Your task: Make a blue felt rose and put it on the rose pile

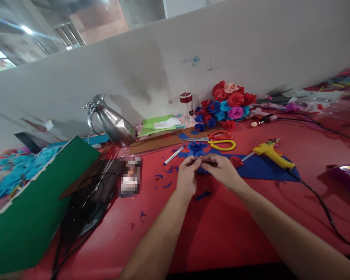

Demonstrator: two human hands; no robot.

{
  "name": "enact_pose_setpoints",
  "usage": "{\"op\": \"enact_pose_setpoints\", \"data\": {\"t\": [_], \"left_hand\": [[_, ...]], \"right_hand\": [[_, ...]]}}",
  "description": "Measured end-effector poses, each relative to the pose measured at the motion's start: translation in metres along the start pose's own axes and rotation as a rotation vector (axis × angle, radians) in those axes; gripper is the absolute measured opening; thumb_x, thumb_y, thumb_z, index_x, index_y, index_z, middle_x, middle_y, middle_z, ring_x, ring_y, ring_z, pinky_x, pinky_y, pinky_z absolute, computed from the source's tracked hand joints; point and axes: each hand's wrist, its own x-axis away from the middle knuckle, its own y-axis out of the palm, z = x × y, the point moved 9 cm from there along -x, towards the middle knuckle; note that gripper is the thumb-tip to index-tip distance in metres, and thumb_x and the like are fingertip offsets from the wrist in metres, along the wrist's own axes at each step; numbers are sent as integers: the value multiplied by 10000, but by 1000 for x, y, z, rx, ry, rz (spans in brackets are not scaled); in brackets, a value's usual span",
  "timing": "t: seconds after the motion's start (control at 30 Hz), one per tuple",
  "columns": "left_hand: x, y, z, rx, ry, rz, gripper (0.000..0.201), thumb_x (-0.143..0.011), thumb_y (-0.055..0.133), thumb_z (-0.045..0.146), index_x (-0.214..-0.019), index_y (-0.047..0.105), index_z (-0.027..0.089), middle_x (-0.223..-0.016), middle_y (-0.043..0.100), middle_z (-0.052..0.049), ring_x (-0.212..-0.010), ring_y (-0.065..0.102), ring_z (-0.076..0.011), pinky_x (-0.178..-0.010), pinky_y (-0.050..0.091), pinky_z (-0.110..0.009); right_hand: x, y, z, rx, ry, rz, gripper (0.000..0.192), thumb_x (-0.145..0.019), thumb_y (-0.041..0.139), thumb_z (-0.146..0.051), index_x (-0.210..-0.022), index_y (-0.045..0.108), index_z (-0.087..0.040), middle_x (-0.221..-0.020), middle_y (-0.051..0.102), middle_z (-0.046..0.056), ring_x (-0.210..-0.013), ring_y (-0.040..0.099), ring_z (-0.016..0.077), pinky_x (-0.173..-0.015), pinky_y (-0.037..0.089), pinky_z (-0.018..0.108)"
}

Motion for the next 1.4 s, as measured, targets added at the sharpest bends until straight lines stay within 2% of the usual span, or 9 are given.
{"op": "enact_pose_setpoints", "data": {"t": [0.2, 0.47, 0.63, 0.8, 0.93, 1.2, 1.4], "left_hand": [[-1, -2, -1, -43, -15, -7, 227, -545, 812, 245, -661, 638, 157, -651, 611, 30, -596, 504, -66, -601, 375, -198], [1, 2, -3, -66, -57, -17, 218, -624, 766, 282, -628, 591, 153, -640, 560, 23, -557, 444, -58, -586, 371, -200], [1, -2, -3, -83, -51, 20, 354, -598, 797, 405, -588, 549, 153, -598, 536, 29, -538, 433, -61, -546, 341, -202], [1, -2, 3, -173, 12, 11, 234, -543, 820, 268, -694, 676, 161, -648, 610, 27, -558, 461, -60, -574, 354, -206], [3, 1, 5, -184, 1, 1, 271, -549, 824, 340, -741, 738, 168, -700, 668, -9, -630, 524, -91, -644, 397, -235], [5, 2, 6, -162, -4, 17, 289, -498, 846, 307, -737, 759, 169, -805, 721, -51, -703, 588, -130, -713, 450, -269], [5, 2, 8, -153, 3, 29, 218, -515, 829, 266, -685, 740, 162, -720, 701, -23, -635, 561, -99, -669, 442, -245]], "right_hand": [[1, -12, 0, -45, 29, 95, 210, -669, 683, -372, -766, 650, -188, -729, 670, 24, -664, 586, 156, -657, 467, 304], [3, -21, -7, -120, 94, 149, 267, -643, 721, -395, -775, 636, -180, -668, 638, 10, -587, 531, 125, -594, 435, 287], [2, -16, -4, -173, 121, 118, 272, -643, 701, -408, -778, 629, -183, -658, 632, 5, -563, 503, 116, -569, 400, 278], [3, -10, -1, -229, 165, 101, 262, -615, 707, -385, -763, 643, -179, -655, 622, -4, -556, 485, 106, -564, 378, 271], [4, -4, 1, -229, 176, 57, 224, -630, 705, -360, -749, 653, -177, -578, 560, -32, -545, 463, 102, -554, 353, 265], [5, 3, 2, -227, 181, 5, 237, -645, 707, -387, -719, 659, -167, -590, 569, -23, -534, 451, 94, -537, 341, 257], [5, 8, 1, -218, 192, -24, 246, -633, 722, -398, -683, 640, -172, -600, 590, -21, -523, 465, 92, -528, 355, 247]]}}
